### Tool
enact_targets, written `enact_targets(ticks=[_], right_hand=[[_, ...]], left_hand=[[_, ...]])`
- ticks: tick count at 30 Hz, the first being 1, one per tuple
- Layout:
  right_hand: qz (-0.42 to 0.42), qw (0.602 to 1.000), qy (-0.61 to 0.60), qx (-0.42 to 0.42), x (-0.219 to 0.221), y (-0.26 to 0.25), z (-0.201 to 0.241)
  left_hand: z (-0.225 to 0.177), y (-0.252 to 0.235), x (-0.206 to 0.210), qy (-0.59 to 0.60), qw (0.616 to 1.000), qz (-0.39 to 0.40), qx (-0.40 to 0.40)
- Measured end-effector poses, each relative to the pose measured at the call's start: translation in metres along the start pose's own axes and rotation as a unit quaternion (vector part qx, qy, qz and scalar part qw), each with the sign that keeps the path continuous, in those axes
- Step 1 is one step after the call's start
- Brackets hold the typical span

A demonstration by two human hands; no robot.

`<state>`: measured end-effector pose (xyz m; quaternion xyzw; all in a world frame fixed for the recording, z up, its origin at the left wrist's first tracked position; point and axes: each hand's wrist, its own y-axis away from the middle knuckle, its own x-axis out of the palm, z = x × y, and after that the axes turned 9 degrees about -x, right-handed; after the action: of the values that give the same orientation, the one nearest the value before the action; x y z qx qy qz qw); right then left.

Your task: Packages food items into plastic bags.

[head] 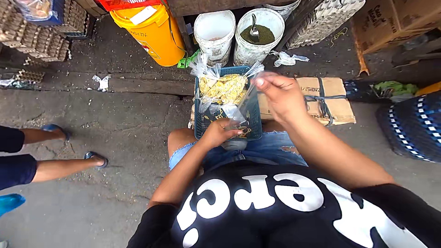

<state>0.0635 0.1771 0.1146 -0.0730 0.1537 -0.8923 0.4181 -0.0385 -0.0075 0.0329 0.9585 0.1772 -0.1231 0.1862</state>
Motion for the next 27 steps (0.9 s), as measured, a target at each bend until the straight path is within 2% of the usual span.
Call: enact_targets(ticks=[4, 5, 8, 9, 12, 15, 18, 20, 24, 27], right_hand=[[0.116, 0.993, 0.001, 0.000, 0.029, 0.008, -0.036], [0.140, 0.990, 0.006, 0.030, 0.032, 0.004, -0.050], [0.175, 0.960, 0.083, 0.202, 0.030, 0.001, -0.104], [0.232, 0.935, 0.149, 0.224, 0.026, 0.006, -0.128], [0.410, 0.828, 0.335, 0.182, 0.027, 0.035, -0.183], [0.511, 0.731, 0.437, 0.119, 0.037, 0.058, -0.188], [0.548, 0.689, 0.463, 0.100, 0.041, 0.066, -0.179], [0.532, 0.700, 0.455, 0.143, 0.032, 0.061, -0.169], [0.390, 0.826, 0.361, 0.190, 0.002, 0.054, -0.137], [0.331, 0.870, 0.298, 0.213, -0.012, 0.049, -0.099]], left_hand=[[-0.001, -0.003, 0.001, 0.081, 0.987, -0.132, 0.044], [0.004, -0.005, -0.002, 0.094, 0.981, -0.165, 0.034], [0.038, -0.012, -0.010, 0.167, 0.962, -0.218, -0.004], [0.051, -0.013, -0.009, 0.190, 0.953, -0.236, -0.010], [0.076, -0.014, 0.004, 0.202, 0.942, -0.267, 0.003], [0.082, -0.011, 0.016, 0.193, 0.947, -0.255, 0.028], [0.083, -0.012, 0.017, 0.210, 0.947, -0.243, 0.027], [0.085, -0.010, 0.017, 0.214, 0.948, -0.234, 0.019], [0.086, -0.010, 0.017, 0.214, 0.952, -0.219, 0.000], [0.084, -0.009, 0.021, 0.218, 0.954, -0.204, -0.007]])
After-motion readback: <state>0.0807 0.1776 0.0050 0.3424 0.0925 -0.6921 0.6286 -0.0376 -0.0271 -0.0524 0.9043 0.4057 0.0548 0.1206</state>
